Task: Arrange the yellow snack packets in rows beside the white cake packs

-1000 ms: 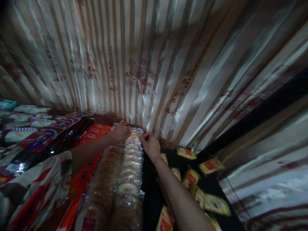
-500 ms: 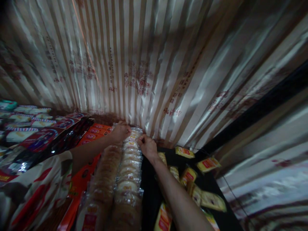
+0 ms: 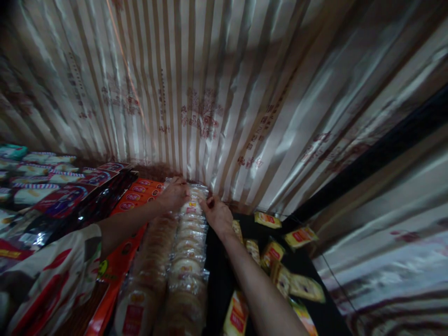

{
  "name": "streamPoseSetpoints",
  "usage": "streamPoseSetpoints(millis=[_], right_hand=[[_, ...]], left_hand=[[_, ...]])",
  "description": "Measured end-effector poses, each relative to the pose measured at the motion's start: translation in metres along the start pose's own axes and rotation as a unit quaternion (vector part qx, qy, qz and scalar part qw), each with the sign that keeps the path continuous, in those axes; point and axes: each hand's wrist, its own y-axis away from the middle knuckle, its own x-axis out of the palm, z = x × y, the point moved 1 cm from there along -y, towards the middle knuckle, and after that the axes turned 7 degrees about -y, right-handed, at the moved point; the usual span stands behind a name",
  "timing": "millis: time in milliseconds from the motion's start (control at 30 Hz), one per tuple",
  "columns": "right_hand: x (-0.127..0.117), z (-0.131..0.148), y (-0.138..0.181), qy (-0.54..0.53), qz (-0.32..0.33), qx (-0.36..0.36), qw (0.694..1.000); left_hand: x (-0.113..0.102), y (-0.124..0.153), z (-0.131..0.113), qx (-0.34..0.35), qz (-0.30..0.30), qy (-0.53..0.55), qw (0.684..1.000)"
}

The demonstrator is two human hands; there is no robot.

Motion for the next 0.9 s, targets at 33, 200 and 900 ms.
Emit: streamPoseSetpoints(millis=[33, 200, 900], right_hand=[[-0.002, -0.001, 0.002, -0.001, 0.018, -0.002, 1.000], [-0.001, -0.010, 0.004, -0.127, 0.133, -0.074, 0.980], [0.003, 0.006, 0.012, -0.055, 0.013, -0.050, 0.997]], left_hand=[[0.001, 0.000, -0.001, 0.000, -0.002, 0.000, 1.000], [0.003, 0.001, -0.001, -0.007, -0.004, 0.005, 1.000], [0.002, 0.018, 0.007, 0.054, -0.036, 0.024, 0.998]])
